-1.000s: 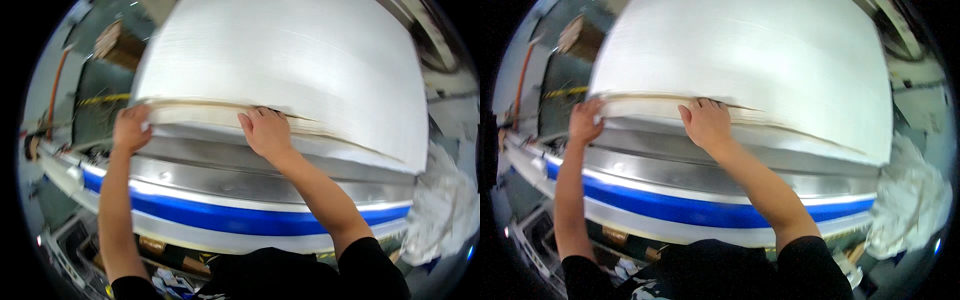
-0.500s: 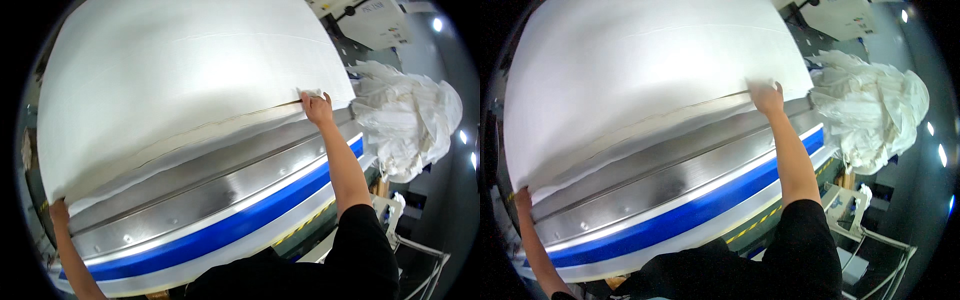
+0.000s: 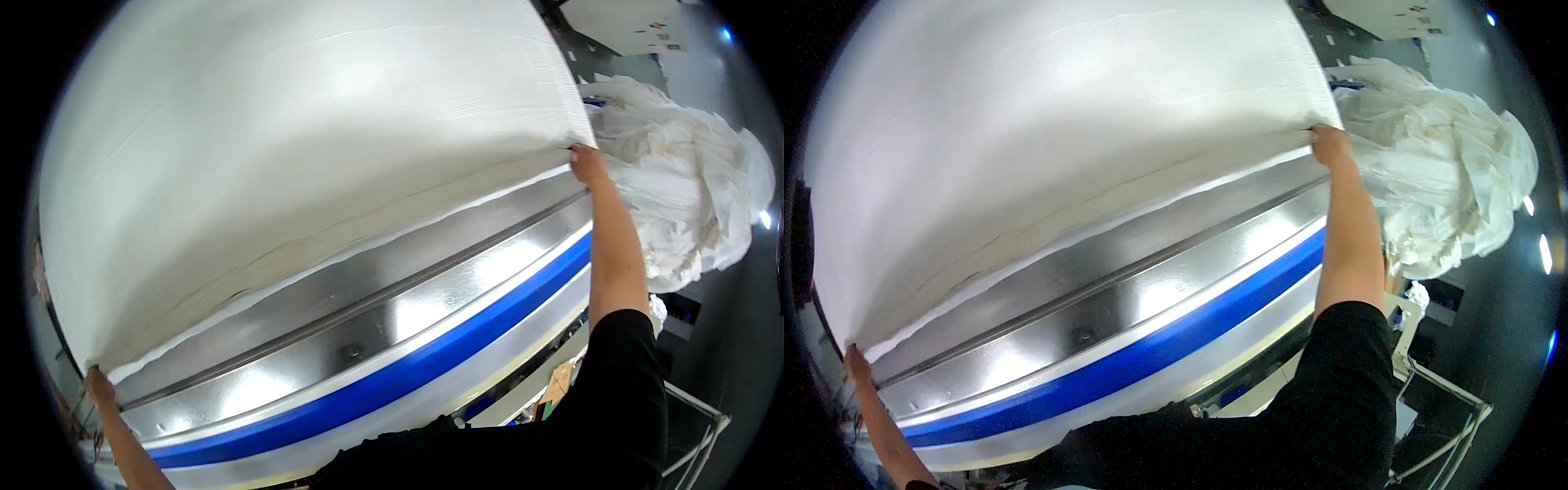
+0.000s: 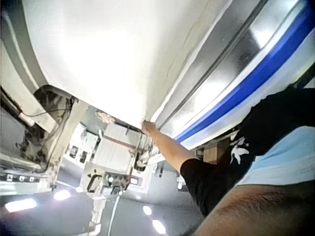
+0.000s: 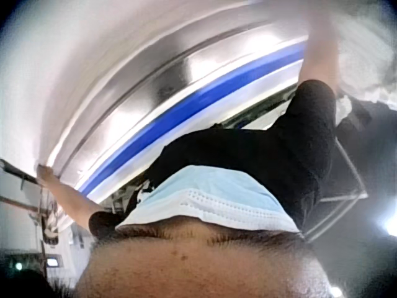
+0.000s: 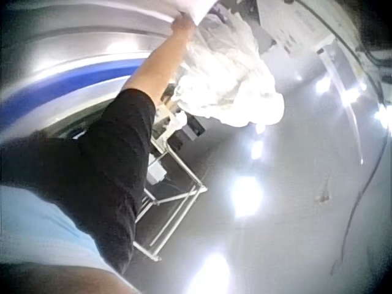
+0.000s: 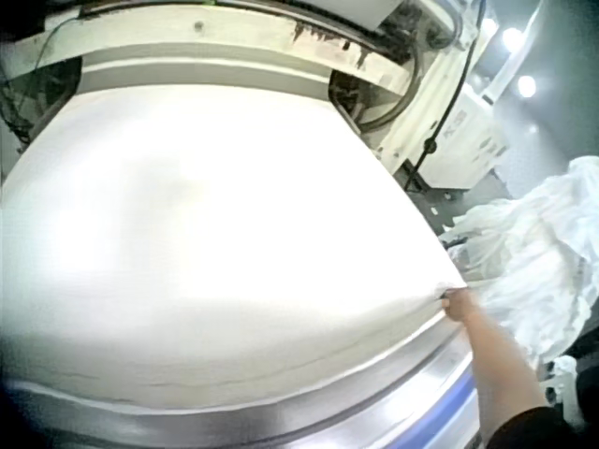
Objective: The person repeatedly loads sheets of white paper into a large industrial machine. They pick up a sheet, align it on the metal feed tray, and push it into the machine's rollers. This process is repeated continuously throughout the video.
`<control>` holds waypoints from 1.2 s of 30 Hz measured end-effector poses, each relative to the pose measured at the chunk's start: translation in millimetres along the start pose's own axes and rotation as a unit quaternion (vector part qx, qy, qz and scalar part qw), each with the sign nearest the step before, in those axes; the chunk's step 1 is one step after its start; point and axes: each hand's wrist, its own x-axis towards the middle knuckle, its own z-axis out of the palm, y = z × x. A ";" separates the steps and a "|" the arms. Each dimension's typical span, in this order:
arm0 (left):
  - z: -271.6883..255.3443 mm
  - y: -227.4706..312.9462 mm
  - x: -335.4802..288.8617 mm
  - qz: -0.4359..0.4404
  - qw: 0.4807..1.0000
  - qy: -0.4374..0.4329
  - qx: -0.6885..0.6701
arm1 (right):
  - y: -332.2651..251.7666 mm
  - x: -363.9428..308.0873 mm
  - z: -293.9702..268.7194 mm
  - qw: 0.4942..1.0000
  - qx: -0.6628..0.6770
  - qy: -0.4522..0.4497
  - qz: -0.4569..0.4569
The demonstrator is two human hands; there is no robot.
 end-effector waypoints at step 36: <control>-86.0 135.6 -191.2 0.120 0.836 -0.526 0.095 | 72.2 -215.7 87.5 0.972 -0.137 -0.108 -0.161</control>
